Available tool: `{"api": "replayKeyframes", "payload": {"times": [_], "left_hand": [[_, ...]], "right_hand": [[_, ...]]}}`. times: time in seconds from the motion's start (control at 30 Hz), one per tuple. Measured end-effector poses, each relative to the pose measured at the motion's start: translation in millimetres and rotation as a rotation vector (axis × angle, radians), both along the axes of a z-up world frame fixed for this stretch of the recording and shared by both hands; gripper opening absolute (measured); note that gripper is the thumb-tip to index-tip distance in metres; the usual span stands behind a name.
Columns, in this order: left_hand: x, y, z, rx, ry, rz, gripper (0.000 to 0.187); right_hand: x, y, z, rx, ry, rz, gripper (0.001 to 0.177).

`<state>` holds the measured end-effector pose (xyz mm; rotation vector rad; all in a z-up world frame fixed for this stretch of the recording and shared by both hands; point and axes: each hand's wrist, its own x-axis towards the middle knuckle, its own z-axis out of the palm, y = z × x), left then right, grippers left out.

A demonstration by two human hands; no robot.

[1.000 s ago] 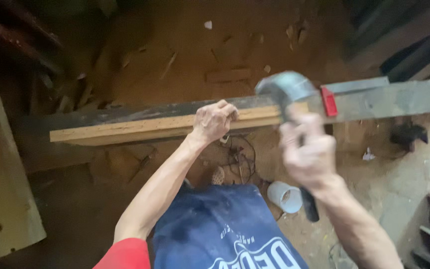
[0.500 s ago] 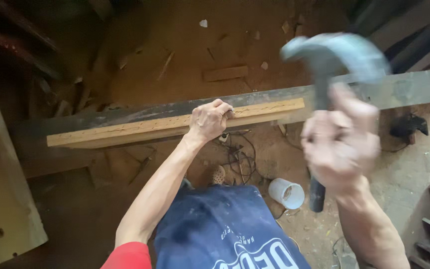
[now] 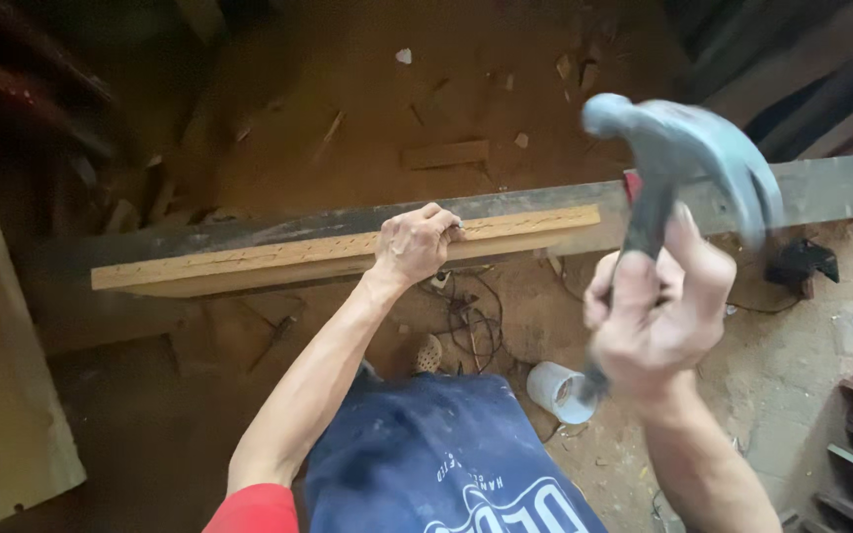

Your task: The person hammers nails into a wooden plank resting on a workbench. They then use a mallet to drive the nails further and finish by using an angle grinder to cut off the protruding nail heads.

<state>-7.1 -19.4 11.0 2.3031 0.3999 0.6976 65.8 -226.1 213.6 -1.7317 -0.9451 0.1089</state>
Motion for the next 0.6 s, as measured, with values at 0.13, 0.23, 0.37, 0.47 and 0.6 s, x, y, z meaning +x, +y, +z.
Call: {"api": "replayKeyframes", "payload": {"times": [0.13,0.23,0.37,0.47,0.6], "left_hand": [[-0.2,-1.3,-2.6,0.069,0.086,-0.005,0.008],[-1.9,1.4,2.3,0.011,0.133,-0.036,0.008],[-4.9,-5.6,2.6,-0.005,0.061,-0.033,0.012],[-6.3,-3.7,-2.2,-0.015,0.034,-0.049,0.016],[-0.6,2.1,-10.3,-0.061,0.041,-0.074,0.029]], "right_hand": [[-18.1,28.8,-28.8,-0.457,-0.207,0.16,0.036],[-7.5,18.3,-48.5,-0.487,-0.136,-0.002,0.035],[20.2,5.2,-66.5,-0.436,-0.04,-0.124,0.037],[46.6,31.2,-88.8,-0.558,-0.16,-0.124,0.034],[59.8,56.8,-119.2,-0.647,-0.179,-0.075,0.035]]}}
